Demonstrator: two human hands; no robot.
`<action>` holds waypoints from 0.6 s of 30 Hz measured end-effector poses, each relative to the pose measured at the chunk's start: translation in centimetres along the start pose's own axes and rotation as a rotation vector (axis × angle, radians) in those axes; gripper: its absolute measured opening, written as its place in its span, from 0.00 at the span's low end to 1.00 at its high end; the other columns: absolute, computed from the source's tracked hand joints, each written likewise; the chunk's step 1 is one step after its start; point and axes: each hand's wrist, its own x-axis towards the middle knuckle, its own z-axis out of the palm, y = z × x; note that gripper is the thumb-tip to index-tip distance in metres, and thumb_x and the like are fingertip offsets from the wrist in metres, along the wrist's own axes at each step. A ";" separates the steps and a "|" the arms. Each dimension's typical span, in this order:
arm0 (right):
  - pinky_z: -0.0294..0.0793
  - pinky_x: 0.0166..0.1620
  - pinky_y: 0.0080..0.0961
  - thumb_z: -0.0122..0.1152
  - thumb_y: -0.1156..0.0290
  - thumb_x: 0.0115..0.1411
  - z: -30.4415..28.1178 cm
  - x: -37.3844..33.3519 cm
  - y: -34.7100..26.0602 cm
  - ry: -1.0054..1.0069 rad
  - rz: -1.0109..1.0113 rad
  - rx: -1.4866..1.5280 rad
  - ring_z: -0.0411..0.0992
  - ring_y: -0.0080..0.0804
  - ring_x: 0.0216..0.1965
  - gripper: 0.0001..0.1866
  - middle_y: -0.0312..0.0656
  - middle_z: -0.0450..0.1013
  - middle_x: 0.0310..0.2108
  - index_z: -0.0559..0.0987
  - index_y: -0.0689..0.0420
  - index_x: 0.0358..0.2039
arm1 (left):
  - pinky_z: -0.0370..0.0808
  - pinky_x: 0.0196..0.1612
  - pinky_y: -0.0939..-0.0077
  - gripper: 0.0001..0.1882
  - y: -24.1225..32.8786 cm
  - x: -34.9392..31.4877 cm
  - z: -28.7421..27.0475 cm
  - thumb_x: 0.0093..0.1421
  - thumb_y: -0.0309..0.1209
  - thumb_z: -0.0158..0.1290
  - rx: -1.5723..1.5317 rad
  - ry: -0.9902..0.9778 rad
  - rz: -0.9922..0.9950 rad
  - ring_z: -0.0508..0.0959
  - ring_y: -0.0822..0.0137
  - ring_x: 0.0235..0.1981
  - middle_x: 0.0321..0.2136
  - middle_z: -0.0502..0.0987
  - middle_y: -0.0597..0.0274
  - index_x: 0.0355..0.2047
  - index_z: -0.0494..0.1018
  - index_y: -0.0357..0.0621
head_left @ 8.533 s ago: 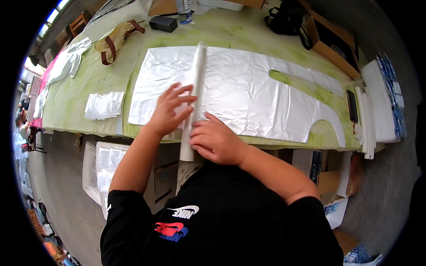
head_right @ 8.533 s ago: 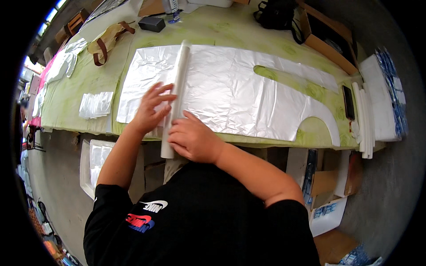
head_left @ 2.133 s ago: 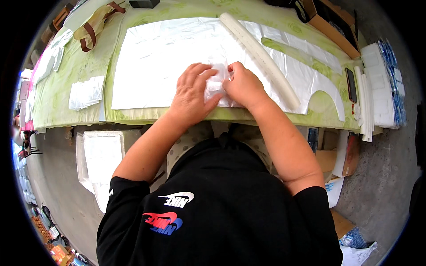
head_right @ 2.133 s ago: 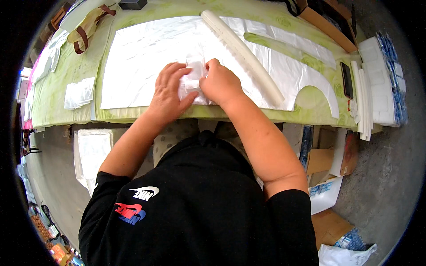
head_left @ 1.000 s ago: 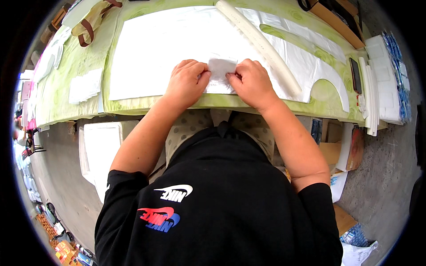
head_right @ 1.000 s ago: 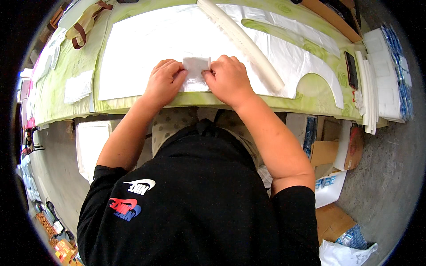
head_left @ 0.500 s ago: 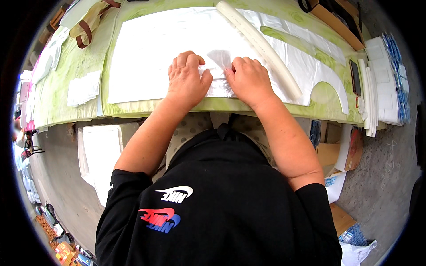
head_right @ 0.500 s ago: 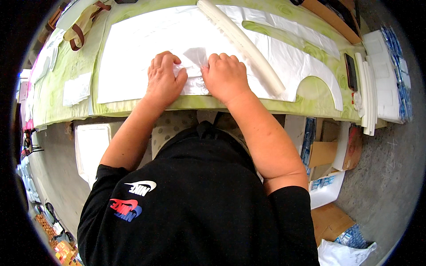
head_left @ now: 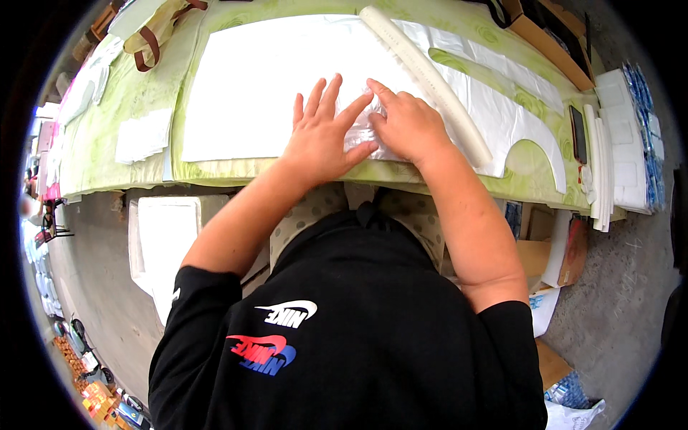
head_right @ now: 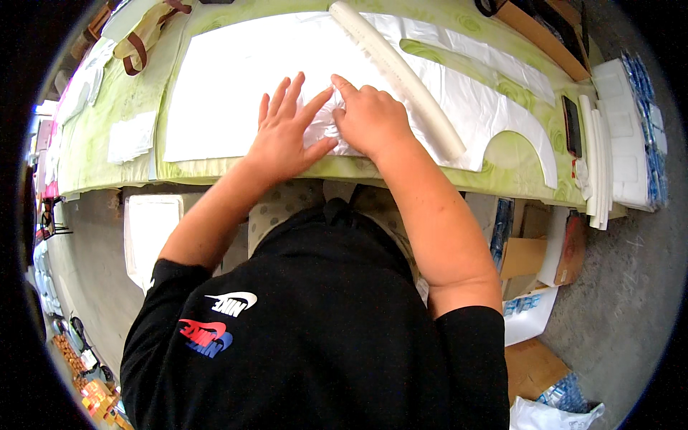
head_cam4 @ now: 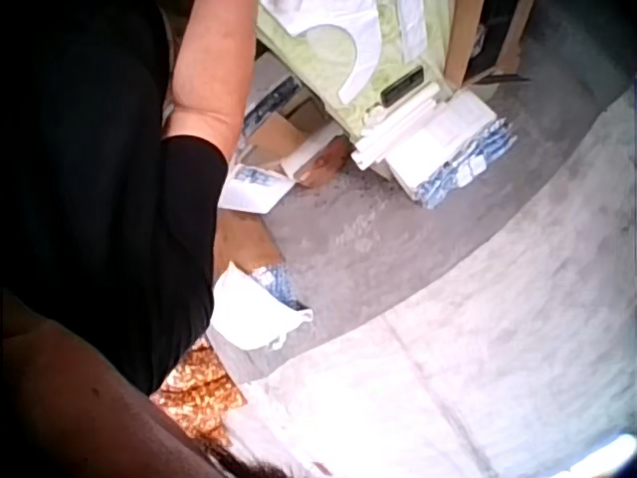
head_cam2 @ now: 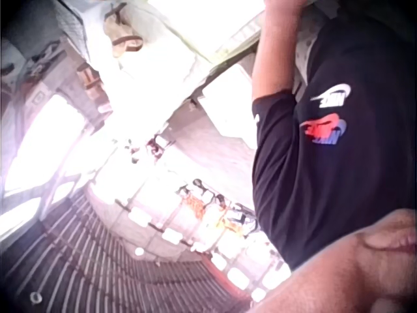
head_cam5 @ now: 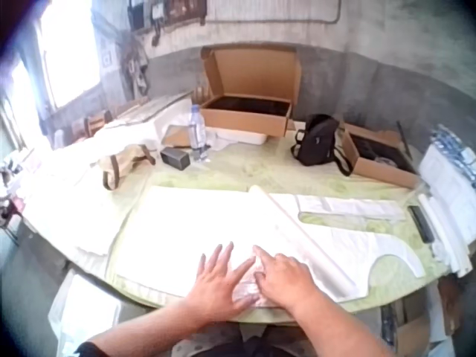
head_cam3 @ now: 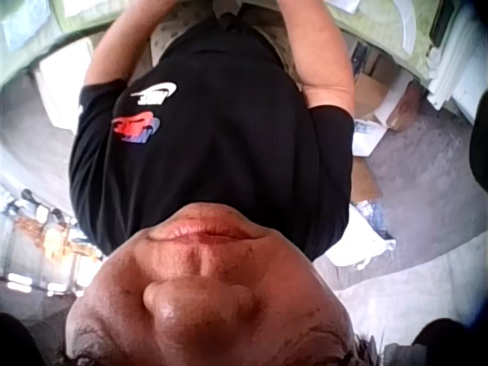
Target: The person wraps a white rectangular object with clear plastic wrap on a green workbench. They repeatedly roll the wrap around the object, smooth it with their hands, and adjust the edges to secure the covering.
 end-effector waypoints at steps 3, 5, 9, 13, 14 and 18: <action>0.77 0.52 0.41 0.55 0.54 0.63 -0.9 0.8 0.0 -0.111 0.041 0.032 0.78 0.47 0.48 0.31 0.49 0.78 0.48 0.69 0.37 0.68 | 0.63 0.66 0.52 0.29 1.0 -4.4 -1.3 0.63 0.39 0.61 -0.431 0.093 0.065 0.68 0.48 0.64 0.63 0.68 0.46 0.63 0.68 0.48; 0.78 0.51 0.41 0.56 0.54 0.62 -1.0 1.1 0.1 -0.131 0.026 0.041 0.78 0.47 0.47 0.31 0.50 0.77 0.48 0.71 0.38 0.67 | 0.70 0.60 0.61 0.21 1.4 -8.6 -0.8 0.66 0.29 0.59 -0.956 -0.053 -0.138 0.73 0.55 0.58 0.58 0.72 0.51 0.57 0.69 0.44; 0.78 0.50 0.42 0.57 0.55 0.61 -0.7 -1.6 -1.2 -0.117 -0.068 0.031 0.78 0.48 0.46 0.29 0.50 0.77 0.45 0.75 0.41 0.64 | 0.72 0.59 0.62 0.18 2.1 -10.7 -1.5 0.73 0.37 0.51 -1.741 -0.282 -0.899 0.74 0.63 0.57 0.58 0.73 0.57 0.59 0.66 0.45; 0.77 0.48 0.43 0.62 0.63 0.59 2.0 -7.3 -3.0 0.002 -0.333 0.296 0.76 0.49 0.43 0.28 0.50 0.74 0.40 0.76 0.48 0.61 | 0.73 0.60 0.59 0.22 2.3 -9.8 -0.1 0.75 0.40 0.46 -2.064 -0.255 -1.113 0.74 0.61 0.57 0.57 0.73 0.55 0.64 0.63 0.44; 0.77 0.47 0.42 0.63 0.64 0.59 2.4 -8.5 -3.4 0.060 -0.324 0.450 0.75 0.48 0.42 0.28 0.50 0.74 0.39 0.75 0.51 0.62 | 0.74 0.60 0.58 0.22 2.9 -9.6 -0.2 0.75 0.39 0.45 -2.077 -0.207 -1.132 0.75 0.60 0.57 0.56 0.73 0.55 0.63 0.63 0.43; 0.76 0.44 0.39 0.62 0.66 0.62 3.9 -10.5 -3.0 0.134 -0.173 0.695 0.75 0.45 0.38 0.31 0.49 0.73 0.36 0.70 0.58 0.64 | 0.75 0.61 0.58 0.20 3.5 -9.3 -0.9 0.74 0.36 0.44 -1.981 -0.119 -1.134 0.76 0.59 0.55 0.55 0.74 0.53 0.62 0.64 0.40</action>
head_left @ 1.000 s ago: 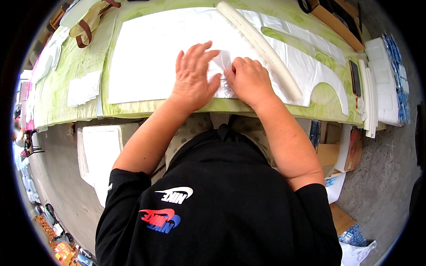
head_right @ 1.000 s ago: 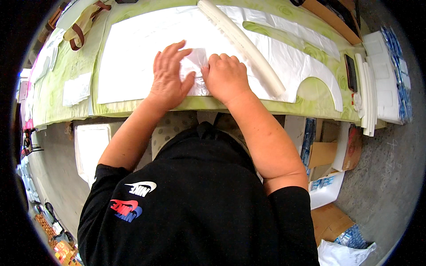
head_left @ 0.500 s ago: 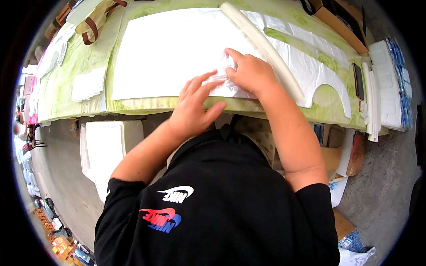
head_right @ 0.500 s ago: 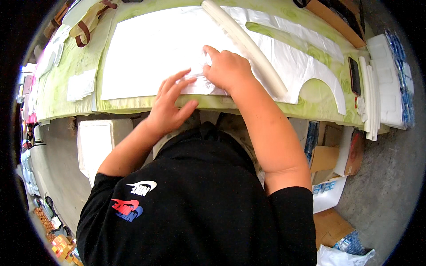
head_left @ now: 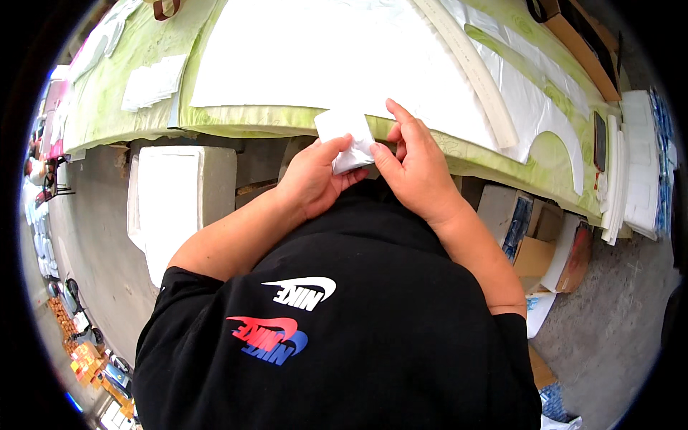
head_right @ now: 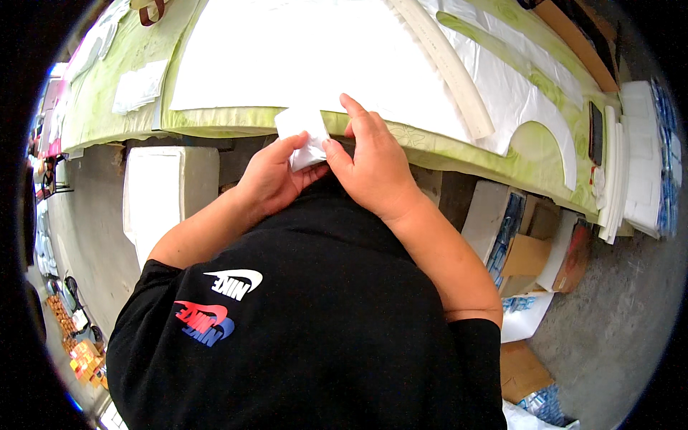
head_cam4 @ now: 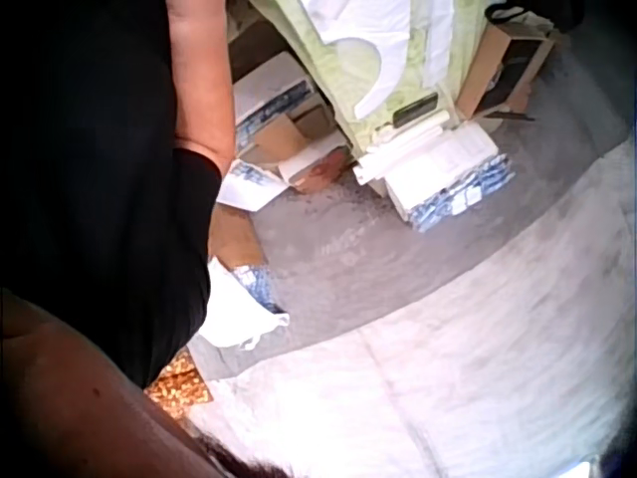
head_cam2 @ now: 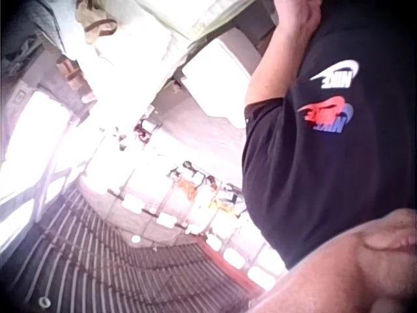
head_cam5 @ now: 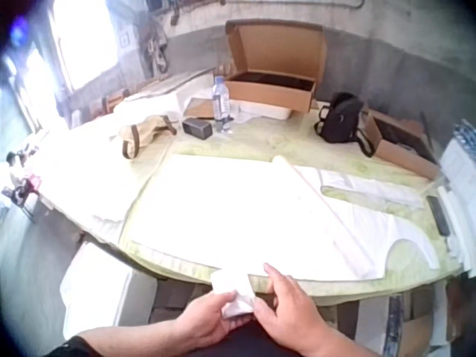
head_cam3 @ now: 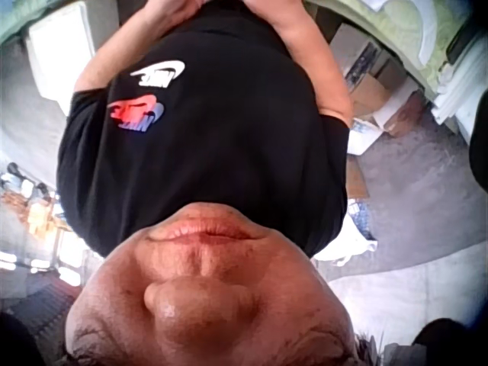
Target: The person wraps a white rectangular object with clear plastic wrap on a green workbench. They repeatedly roll the wrap around the object, smooth it with their hands, and adjust the edges to secure the covering.
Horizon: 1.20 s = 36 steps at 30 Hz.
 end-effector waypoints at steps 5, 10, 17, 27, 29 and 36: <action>0.74 0.40 0.33 0.60 0.71 0.65 1.3 -0.6 -0.4 -0.030 0.088 0.198 0.72 0.39 0.31 0.29 0.47 0.73 0.32 0.68 0.61 0.65 | 0.76 0.58 0.59 0.20 0.1 -0.6 0.3 0.74 0.32 0.45 0.071 -0.155 0.163 0.76 0.60 0.56 0.55 0.74 0.54 0.64 0.62 0.42; 0.71 0.37 0.20 0.59 0.78 0.66 2.6 0.2 0.1 0.035 0.075 0.394 0.66 0.19 0.30 0.30 0.35 0.70 0.32 0.64 0.61 0.68 | 0.77 0.52 0.62 0.26 0.8 -1.4 -1.0 0.69 0.25 0.52 0.036 0.028 0.332 0.77 0.63 0.51 0.51 0.75 0.56 0.64 0.57 0.44; 0.70 0.37 0.16 0.59 0.79 0.65 2.9 0.6 0.8 -0.041 -0.004 0.402 0.66 0.17 0.32 0.26 0.33 0.70 0.36 0.70 0.61 0.64 | 0.77 0.39 0.76 0.22 16.3 -1.6 -13.4 0.66 0.25 0.56 0.623 0.524 0.987 0.77 0.72 0.37 0.41 0.78 0.60 0.58 0.63 0.41; 0.70 0.36 0.16 0.62 0.80 0.63 2.4 0.7 0.4 -0.053 -0.047 0.277 0.67 0.18 0.32 0.19 0.35 0.72 0.37 0.78 0.59 0.55 | 0.52 0.71 0.45 0.23 23.0 0.8 -19.3 0.63 0.38 0.55 1.920 1.035 1.188 0.59 0.56 0.70 0.67 0.64 0.62 0.59 0.73 0.60; 0.71 0.37 0.19 0.62 0.80 0.62 1.7 0.6 0.0 -0.067 -0.048 0.262 0.69 0.22 0.32 0.19 0.37 0.73 0.38 0.78 0.59 0.54 | 0.44 0.73 0.38 0.24 22.2 1.2 -18.5 0.66 0.42 0.52 2.226 0.859 1.108 0.52 0.57 0.75 0.72 0.59 0.69 0.63 0.71 0.65; 0.70 0.55 0.42 0.65 0.78 0.55 -3.3 2.6 1.7 0.380 -0.456 -0.500 0.72 0.49 0.49 0.23 0.47 0.73 0.49 0.79 0.56 0.53 | 0.35 0.73 0.35 0.29 24.1 3.4 -22.6 0.73 0.51 0.37 2.131 1.091 0.570 0.45 0.60 0.77 0.76 0.52 0.74 0.73 0.57 0.70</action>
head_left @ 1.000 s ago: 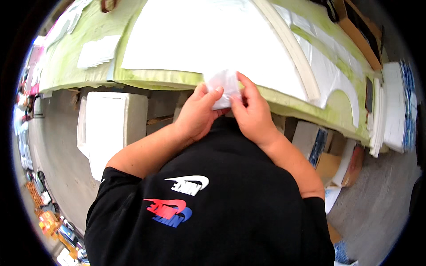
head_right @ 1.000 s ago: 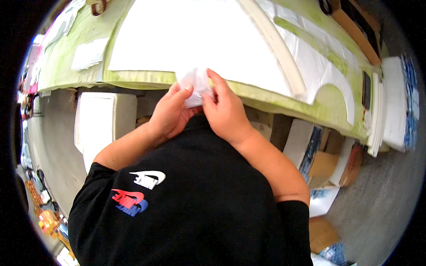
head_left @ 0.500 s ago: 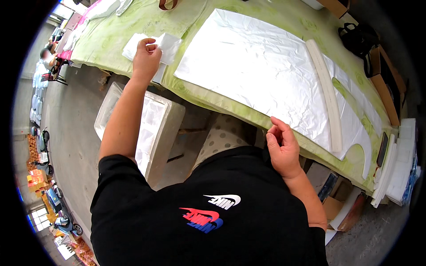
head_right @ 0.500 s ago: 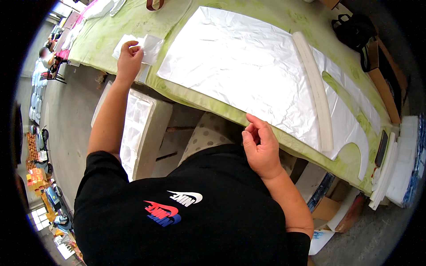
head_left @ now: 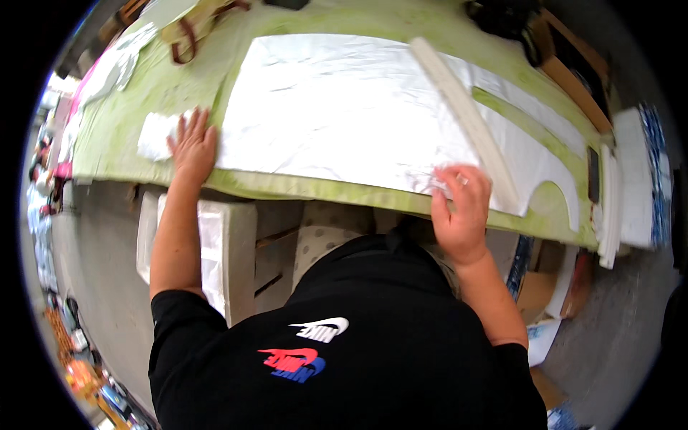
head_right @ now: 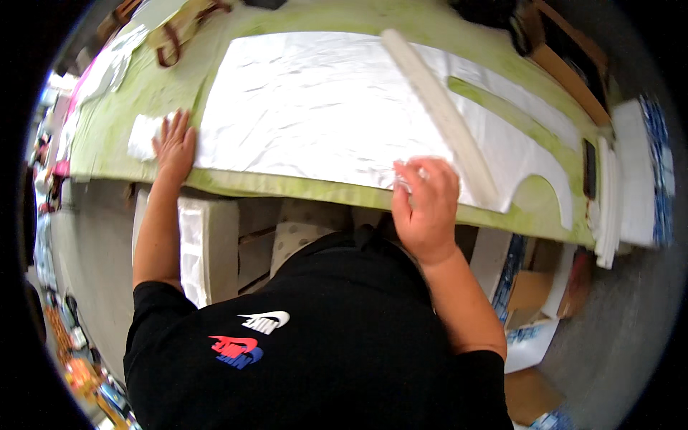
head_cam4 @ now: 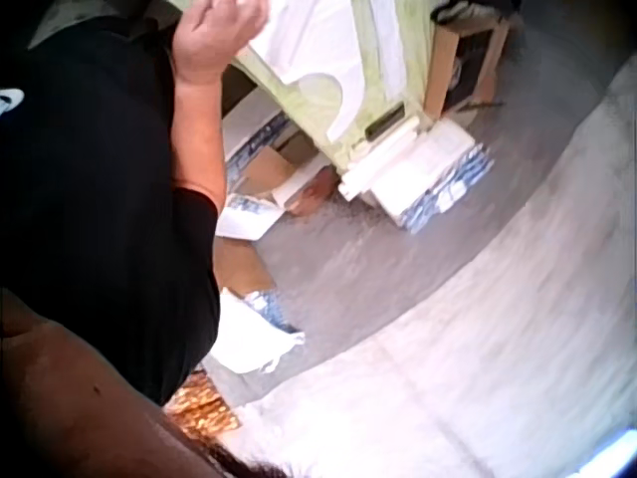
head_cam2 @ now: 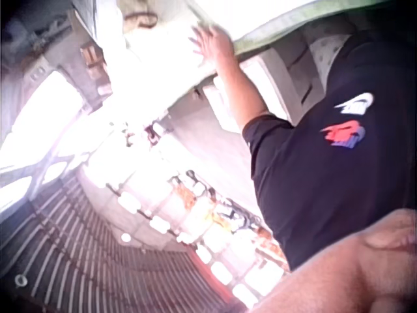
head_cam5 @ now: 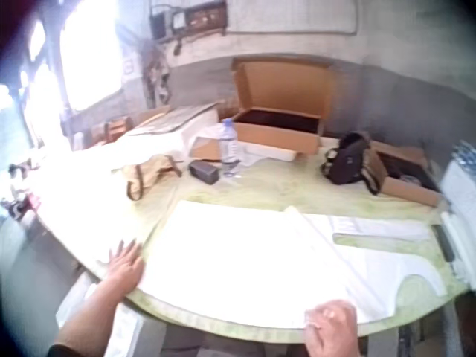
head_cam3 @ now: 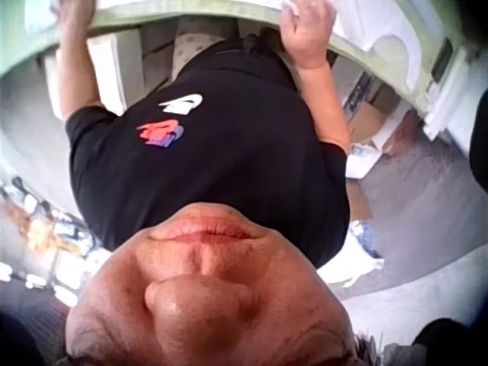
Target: The person wraps a white rectangular object with clear plastic wrap on a green workbench. They repeatedly roll the wrap around the object, smooth it with their hands, and adjust the edges to secure the covering.
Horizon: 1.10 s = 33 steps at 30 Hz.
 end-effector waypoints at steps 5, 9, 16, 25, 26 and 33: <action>0.68 0.60 0.46 0.66 0.70 0.56 -3.5 -0.7 5.2 -0.150 0.355 -0.430 0.70 0.52 0.55 0.30 0.49 0.69 0.58 0.76 0.48 0.61 | 0.35 0.73 0.35 0.30 -0.8 0.9 0.5 0.73 0.51 0.36 0.012 -0.032 0.017 0.44 0.61 0.78 0.76 0.50 0.73 0.74 0.54 0.70; 0.75 0.53 0.40 0.65 0.69 0.57 -6.3 -2.0 4.5 -0.268 0.553 -0.240 0.72 0.50 0.50 0.32 0.50 0.70 0.52 0.73 0.47 0.64 | 0.35 0.71 0.31 0.29 -0.4 0.1 0.3 0.74 0.49 0.38 0.041 0.149 0.091 0.44 0.57 0.78 0.76 0.51 0.71 0.73 0.57 0.67; 0.78 0.49 0.42 0.67 0.64 0.57 -5.4 -3.7 1.2 -0.237 0.662 -0.013 0.74 0.50 0.46 0.36 0.49 0.68 0.51 0.68 0.49 0.66 | 0.39 0.72 0.34 0.24 9.1 -1.9 -5.4 0.70 0.37 0.49 -0.342 0.379 0.473 0.50 0.52 0.76 0.72 0.61 0.66 0.66 0.68 0.60; 0.78 0.49 0.41 0.67 0.58 0.59 -5.1 -3.8 0.7 -0.239 0.724 0.253 0.75 0.50 0.47 0.36 0.49 0.68 0.52 0.68 0.53 0.66 | 0.44 0.74 0.44 0.25 30.8 -8.6 -14.5 0.65 0.33 0.52 -0.740 -0.014 1.072 0.52 0.48 0.75 0.71 0.61 0.56 0.64 0.71 0.52; 0.78 0.49 0.41 0.67 0.58 0.59 -5.3 -4.2 0.8 -0.198 0.728 0.300 0.75 0.50 0.47 0.35 0.48 0.68 0.52 0.69 0.54 0.66 | 0.44 0.74 0.43 0.26 32.2 -8.9 -14.4 0.66 0.35 0.52 -0.741 -0.037 1.091 0.51 0.49 0.75 0.72 0.61 0.57 0.65 0.70 0.54; 0.77 0.53 0.37 0.64 0.67 0.61 -8.6 -9.0 4.8 0.013 0.749 0.034 0.75 0.48 0.54 0.24 0.47 0.70 0.60 0.76 0.54 0.58 | 0.40 0.75 0.45 0.35 31.7 -6.7 -7.7 0.68 0.54 0.49 -0.306 -0.046 0.668 0.47 0.52 0.77 0.75 0.53 0.57 0.71 0.61 0.55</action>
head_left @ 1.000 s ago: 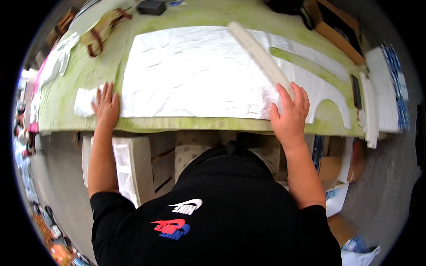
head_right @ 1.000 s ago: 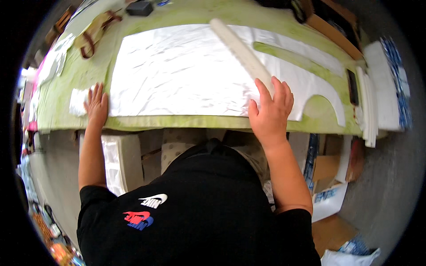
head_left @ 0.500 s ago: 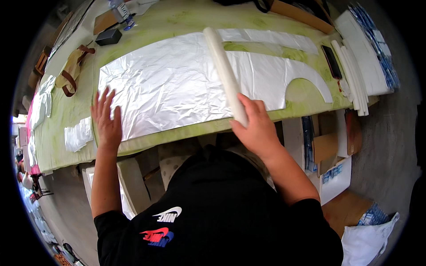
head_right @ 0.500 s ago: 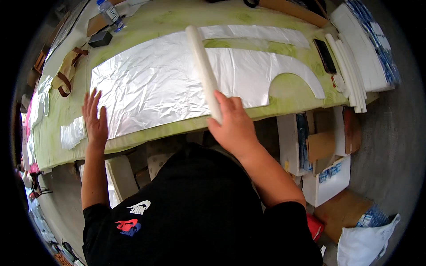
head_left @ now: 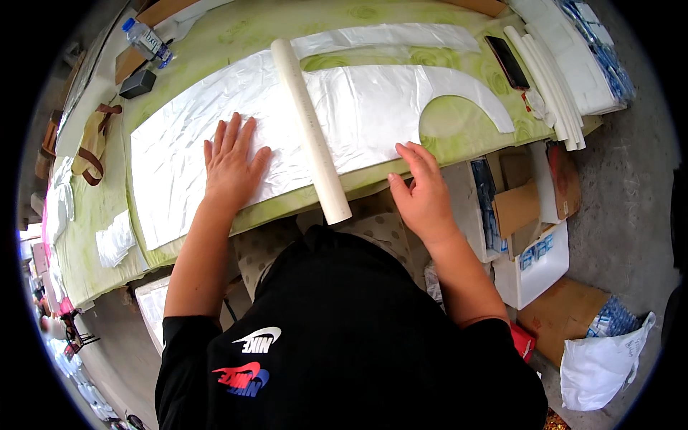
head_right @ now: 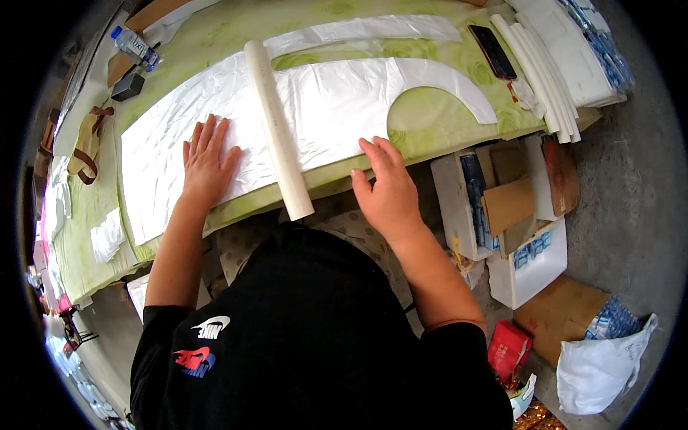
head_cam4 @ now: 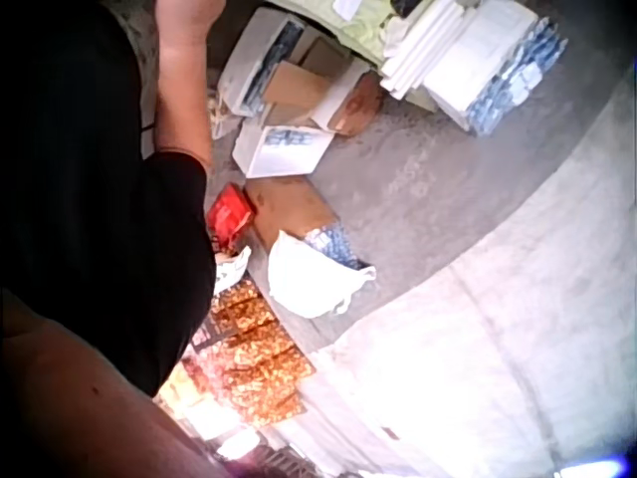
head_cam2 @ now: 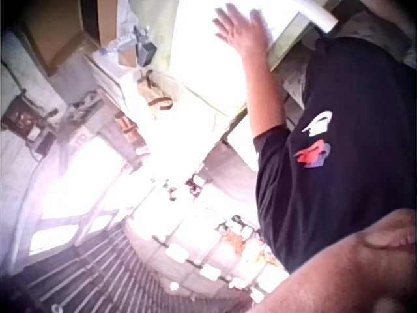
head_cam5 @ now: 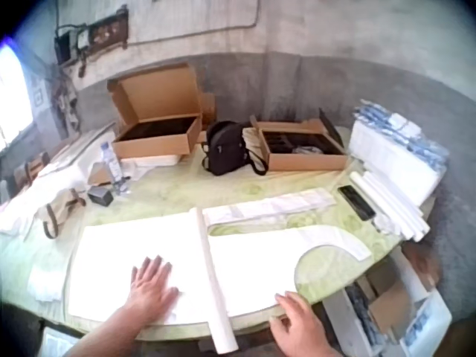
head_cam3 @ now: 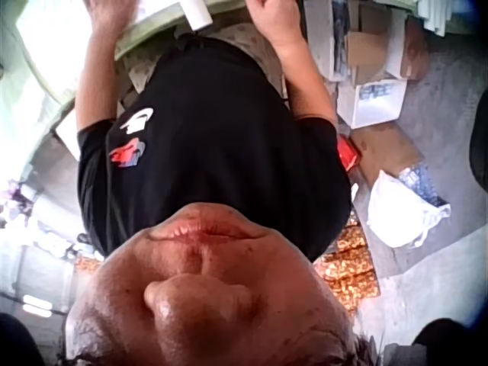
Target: The person wraps a white rectangular object with clear plastic wrap on a green workbench. They repeatedly roll the wrap around the object, smooth it with their hands, and adjust the edges to secure the covering.
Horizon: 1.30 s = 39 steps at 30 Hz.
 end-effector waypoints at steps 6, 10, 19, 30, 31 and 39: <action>0.78 0.52 0.35 0.64 0.68 0.61 -1.5 2.1 0.9 0.013 -0.008 0.009 0.76 0.46 0.53 0.20 0.45 0.73 0.58 0.79 0.54 0.54 | 0.41 0.75 0.46 0.34 0.1 0.1 -0.2 0.68 0.52 0.51 -0.008 -0.004 -0.010 0.47 0.51 0.76 0.74 0.54 0.58 0.71 0.62 0.55; 0.79 0.49 0.35 0.63 0.68 0.62 -1.1 2.5 1.0 0.043 -0.107 0.034 0.77 0.45 0.50 0.17 0.45 0.73 0.60 0.80 0.54 0.51 | 0.46 0.74 0.45 0.33 2.5 0.3 -1.6 0.65 0.44 0.57 -0.125 0.224 0.130 0.50 0.48 0.75 0.73 0.57 0.57 0.69 0.64 0.56; 0.78 0.48 0.34 0.58 0.73 0.63 0.3 0.8 -0.1 -0.140 -0.041 0.253 0.79 0.44 0.46 0.13 0.46 0.78 0.53 0.81 0.57 0.47 | 0.77 0.52 0.60 0.18 17.4 6.1 -2.7 0.59 0.38 0.62 -0.501 -0.205 0.499 0.79 0.50 0.49 0.51 0.77 0.52 0.48 0.79 0.47; 0.78 0.45 0.25 0.58 0.78 0.62 -1.2 -1.4 1.9 0.051 -0.102 0.396 0.80 0.35 0.43 0.12 0.45 0.79 0.50 0.81 0.59 0.46 | 0.75 0.38 0.73 0.11 17.1 9.2 -1.2 0.62 0.36 0.58 -0.828 -0.548 0.011 0.77 0.71 0.33 0.29 0.79 0.66 0.38 0.79 0.42; 0.78 0.47 0.27 0.58 0.77 0.62 -1.2 -0.6 1.4 0.030 -0.149 0.311 0.79 0.38 0.46 0.12 0.47 0.79 0.51 0.81 0.59 0.47 | 0.75 0.37 0.74 0.10 16.7 9.3 -1.2 0.63 0.35 0.58 -0.913 -0.571 -0.048 0.76 0.73 0.32 0.29 0.79 0.68 0.38 0.80 0.42; 0.69 0.63 0.41 0.57 0.68 0.61 -1.7 14.4 5.1 0.160 0.153 -0.018 0.69 0.55 0.61 0.37 0.58 0.67 0.64 0.60 0.56 0.71 | 0.76 0.45 0.72 0.15 16.6 7.5 -2.1 0.60 0.39 0.60 -0.877 -0.509 0.059 0.79 0.68 0.39 0.38 0.82 0.62 0.43 0.80 0.44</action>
